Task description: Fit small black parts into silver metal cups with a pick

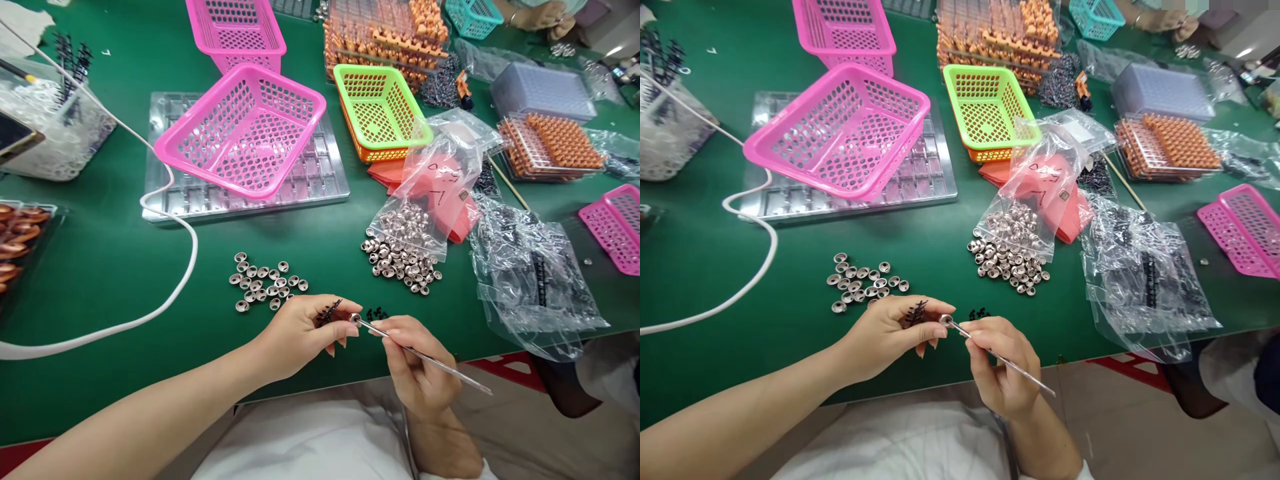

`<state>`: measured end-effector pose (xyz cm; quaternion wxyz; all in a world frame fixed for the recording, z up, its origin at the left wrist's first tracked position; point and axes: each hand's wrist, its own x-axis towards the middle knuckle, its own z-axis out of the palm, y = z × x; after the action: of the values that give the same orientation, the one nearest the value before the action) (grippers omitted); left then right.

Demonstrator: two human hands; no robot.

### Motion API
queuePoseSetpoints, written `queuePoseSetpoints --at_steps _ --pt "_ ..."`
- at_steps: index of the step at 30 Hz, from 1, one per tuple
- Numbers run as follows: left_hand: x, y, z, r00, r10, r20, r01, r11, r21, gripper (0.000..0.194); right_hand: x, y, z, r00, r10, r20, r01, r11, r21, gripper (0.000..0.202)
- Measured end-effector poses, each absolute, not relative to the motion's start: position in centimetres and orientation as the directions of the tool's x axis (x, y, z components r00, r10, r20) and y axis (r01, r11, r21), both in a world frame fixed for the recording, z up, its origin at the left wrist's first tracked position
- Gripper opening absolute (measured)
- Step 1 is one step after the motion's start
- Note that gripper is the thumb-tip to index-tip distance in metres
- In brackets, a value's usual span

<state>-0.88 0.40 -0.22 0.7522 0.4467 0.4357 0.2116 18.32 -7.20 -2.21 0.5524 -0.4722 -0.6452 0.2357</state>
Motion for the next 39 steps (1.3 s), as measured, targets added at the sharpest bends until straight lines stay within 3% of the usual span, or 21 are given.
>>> queuePoseSetpoints --at_steps 23,39 --pt "-1.0 0.4 -0.3 0.551 0.712 -0.435 0.17 0.415 0.894 0.021 19.8 -6.6 -1.6 -0.186 0.819 0.543 0.365 0.571 -0.735 0.049" --pt "-1.0 0.6 0.0 0.54 0.699 -0.469 0.185 0.445 0.876 0.023 19.9 -6.7 -1.6 -0.194 0.806 0.56 0.414 0.585 -0.698 0.043"
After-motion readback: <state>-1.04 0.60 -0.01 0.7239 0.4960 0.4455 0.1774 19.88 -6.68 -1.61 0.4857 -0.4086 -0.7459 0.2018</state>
